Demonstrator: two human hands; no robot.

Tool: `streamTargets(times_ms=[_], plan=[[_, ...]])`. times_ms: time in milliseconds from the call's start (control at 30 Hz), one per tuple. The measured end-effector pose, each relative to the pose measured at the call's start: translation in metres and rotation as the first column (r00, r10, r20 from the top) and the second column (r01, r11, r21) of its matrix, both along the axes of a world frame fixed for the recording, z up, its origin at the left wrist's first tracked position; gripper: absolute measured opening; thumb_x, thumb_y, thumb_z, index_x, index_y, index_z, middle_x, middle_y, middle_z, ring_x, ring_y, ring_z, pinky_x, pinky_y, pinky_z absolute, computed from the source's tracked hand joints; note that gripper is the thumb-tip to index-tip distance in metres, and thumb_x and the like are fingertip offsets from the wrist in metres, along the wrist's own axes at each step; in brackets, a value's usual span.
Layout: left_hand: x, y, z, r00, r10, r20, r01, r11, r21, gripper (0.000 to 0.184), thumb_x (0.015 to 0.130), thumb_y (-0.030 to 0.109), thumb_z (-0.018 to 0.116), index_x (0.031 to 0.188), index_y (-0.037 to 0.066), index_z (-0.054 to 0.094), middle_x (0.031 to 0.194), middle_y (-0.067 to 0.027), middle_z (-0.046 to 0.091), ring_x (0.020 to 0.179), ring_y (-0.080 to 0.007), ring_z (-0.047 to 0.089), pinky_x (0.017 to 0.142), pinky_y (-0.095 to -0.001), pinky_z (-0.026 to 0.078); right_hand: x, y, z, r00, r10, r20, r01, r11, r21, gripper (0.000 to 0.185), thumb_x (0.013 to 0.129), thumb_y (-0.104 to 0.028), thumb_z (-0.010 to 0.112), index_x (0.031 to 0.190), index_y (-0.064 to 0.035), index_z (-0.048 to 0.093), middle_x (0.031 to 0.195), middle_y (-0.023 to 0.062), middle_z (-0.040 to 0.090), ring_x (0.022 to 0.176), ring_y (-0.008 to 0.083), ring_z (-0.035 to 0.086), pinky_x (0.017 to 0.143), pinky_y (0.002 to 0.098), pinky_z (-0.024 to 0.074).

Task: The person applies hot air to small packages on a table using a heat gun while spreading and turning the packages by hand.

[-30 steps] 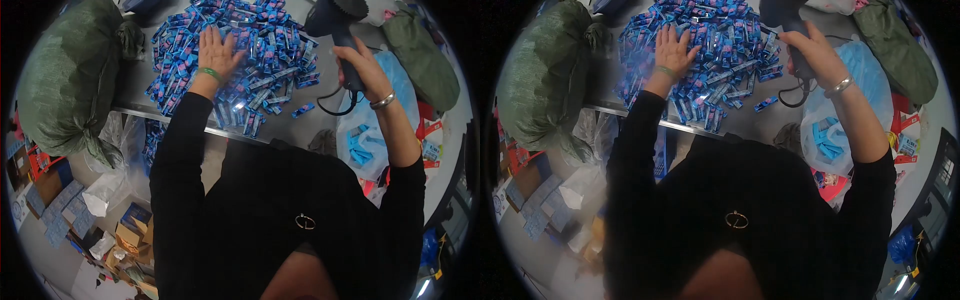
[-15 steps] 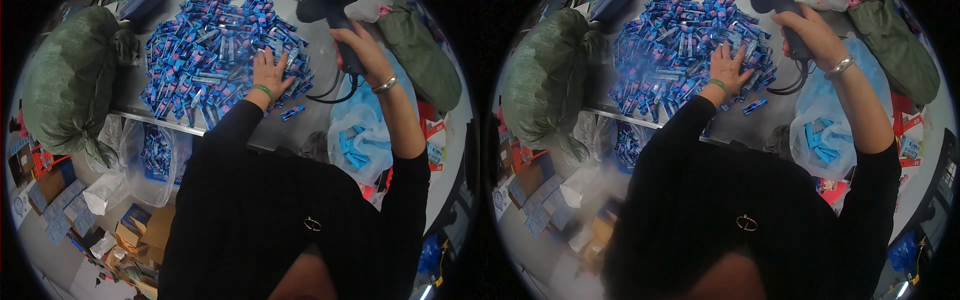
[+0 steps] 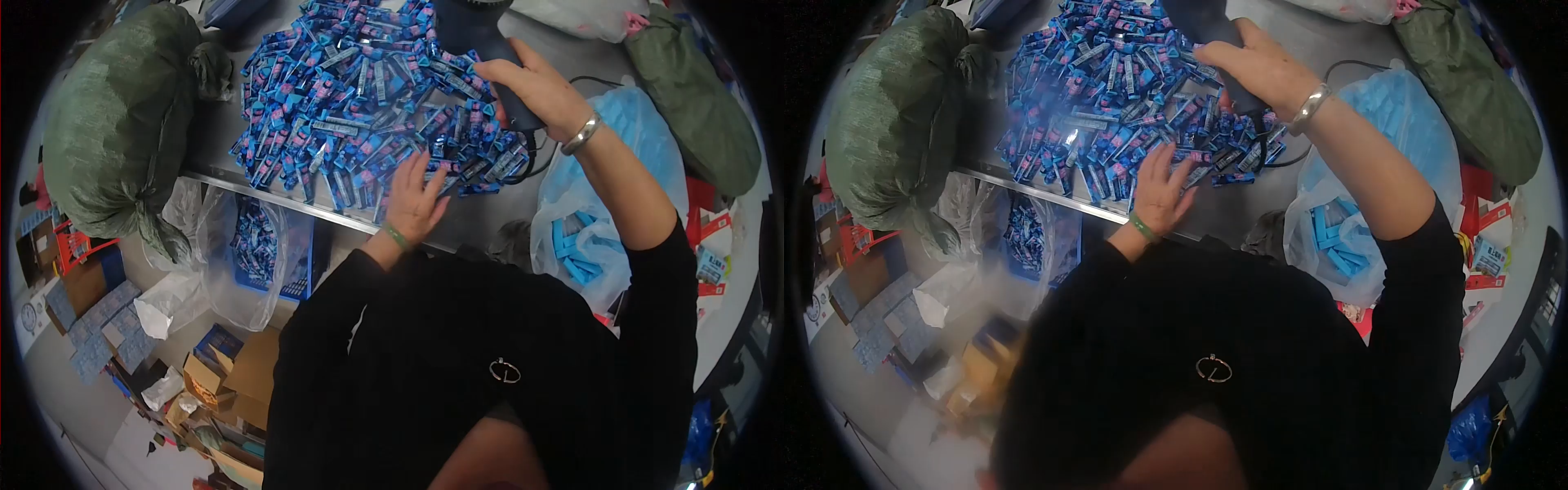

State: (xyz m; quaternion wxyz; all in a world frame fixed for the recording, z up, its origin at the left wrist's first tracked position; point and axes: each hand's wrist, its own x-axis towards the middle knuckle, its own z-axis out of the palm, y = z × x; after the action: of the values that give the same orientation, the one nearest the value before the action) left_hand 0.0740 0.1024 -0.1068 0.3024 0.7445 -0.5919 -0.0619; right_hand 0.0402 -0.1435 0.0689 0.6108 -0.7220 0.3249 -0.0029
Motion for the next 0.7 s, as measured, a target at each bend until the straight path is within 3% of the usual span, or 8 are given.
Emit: streamTargets(times_ms=[133, 200, 267, 333, 400, 500, 567, 700], plan=[[0.022, 0.033, 0.003, 0.948, 0.296, 0.112, -0.301, 0.953, 0.028, 0.059, 0.076, 0.019, 0.071, 0.129, 0.005, 0.050, 0.138, -0.0228, 0.040, 0.127, -0.0437, 0.037, 0.105, -0.0520, 0.032, 0.004, 0.017, 0.009, 0.970, 0.234, -0.070, -0.215, 0.954, 0.207, 0.045, 0.084, -0.035, 0.066, 0.110, -0.0008, 0.053, 0.072, 0.0015, 0.055, 0.051, 0.0101, 0.057, 0.049, 0.0239, 0.0485], [0.031, 0.045, -0.007, 0.927, 0.358, 0.112, -0.362, 0.932, 0.021, 0.060, 0.077, 0.020, 0.071, 0.130, 0.003, 0.049, 0.138, -0.0242, 0.039, 0.128, -0.0449, 0.036, 0.105, -0.0531, 0.031, 0.000, 0.015, 0.011, 0.973, 0.218, -0.079, -0.207, 0.970, 0.126, 0.044, 0.084, -0.035, 0.066, 0.109, -0.0008, 0.053, 0.072, 0.0016, 0.055, 0.051, 0.0101, 0.057, 0.049, 0.0243, 0.0488], [0.034, 0.053, -0.014, 0.930, 0.343, 0.131, -0.352, 0.935, 0.048, 0.062, 0.078, 0.022, 0.070, 0.133, 0.003, 0.046, 0.139, -0.0258, 0.038, 0.130, -0.0454, 0.033, 0.107, -0.0531, 0.029, -0.006, -0.004, 0.002, 0.985, 0.165, -0.053, -0.164, 0.986, 0.021, 0.044, 0.084, -0.036, 0.066, 0.108, -0.0014, 0.053, 0.071, 0.0020, 0.055, 0.052, 0.0097, 0.057, 0.048, 0.0236, 0.0479], [0.032, 0.058, -0.024, 0.932, 0.340, 0.129, -0.354, 0.929, 0.111, 0.069, 0.078, 0.028, 0.070, 0.136, 0.003, 0.043, 0.142, -0.0271, 0.034, 0.133, -0.0474, 0.029, 0.108, -0.0565, 0.025, -0.009, 0.003, 0.051, 0.986, -0.055, -0.159, 0.048, 0.998, -0.051, 0.044, 0.085, -0.036, 0.065, 0.110, -0.0020, 0.051, 0.072, 0.0022, 0.055, 0.051, 0.0094, 0.056, 0.047, 0.0225, 0.0460], [0.027, 0.059, -0.034, 0.930, 0.343, 0.129, -0.358, 0.925, 0.126, 0.071, 0.079, 0.028, 0.069, 0.139, 0.004, 0.041, 0.143, -0.0283, 0.031, 0.134, -0.0479, 0.028, 0.108, -0.0568, 0.024, -0.036, -0.014, 0.046, 0.973, -0.130, -0.188, 0.105, 0.985, -0.137, 0.045, 0.086, -0.035, 0.064, 0.113, -0.0024, 0.049, 0.073, 0.0024, 0.055, 0.051, 0.0095, 0.056, 0.045, 0.0219, 0.0443], [0.022, 0.053, -0.043, 0.926, 0.357, 0.124, -0.372, 0.919, 0.132, 0.072, 0.083, 0.030, 0.065, 0.143, 0.005, 0.036, 0.146, -0.0292, 0.026, 0.135, -0.0481, 0.025, 0.109, -0.0560, 0.023, -0.085, -0.032, 0.034, 0.980, -0.045, -0.193, 0.034, 0.998, -0.062, 0.048, 0.083, -0.036, 0.064, 0.113, -0.0015, 0.051, 0.075, 0.0028, 0.056, 0.054, 0.0113, 0.059, 0.049, 0.0243, 0.0480], [0.018, 0.045, -0.048, 0.926, 0.362, 0.111, -0.374, 0.919, 0.123, 0.071, 0.085, 0.032, 0.061, 0.145, 0.006, 0.033, 0.148, -0.0289, 0.024, 0.135, -0.0478, 0.024, 0.110, -0.0551, 0.023, -0.109, -0.014, 0.050, 0.965, 0.024, -0.261, 0.017, 0.988, 0.153, 0.049, 0.083, -0.035, 0.065, 0.114, -0.0012, 0.049, 0.072, 0.0016, 0.054, 0.054, 0.0109, 0.058, 0.048, 0.0245, 0.0475], [0.012, 0.021, -0.055, 0.939, 0.340, 0.054, -0.344, 0.933, 0.107, 0.074, 0.082, 0.030, 0.066, 0.144, 0.006, 0.034, 0.148, -0.0323, 0.021, 0.137, -0.0504, 0.019, 0.110, -0.0578, 0.020, -0.130, -0.016, 0.043, 0.955, 0.027, -0.297, 0.034, 0.979, 0.199, 0.046, 0.084, -0.034, 0.065, 0.111, -0.0012, 0.048, 0.072, 0.0012, 0.053, 0.053, 0.0105, 0.057, 0.048, 0.0244, 0.0473]])
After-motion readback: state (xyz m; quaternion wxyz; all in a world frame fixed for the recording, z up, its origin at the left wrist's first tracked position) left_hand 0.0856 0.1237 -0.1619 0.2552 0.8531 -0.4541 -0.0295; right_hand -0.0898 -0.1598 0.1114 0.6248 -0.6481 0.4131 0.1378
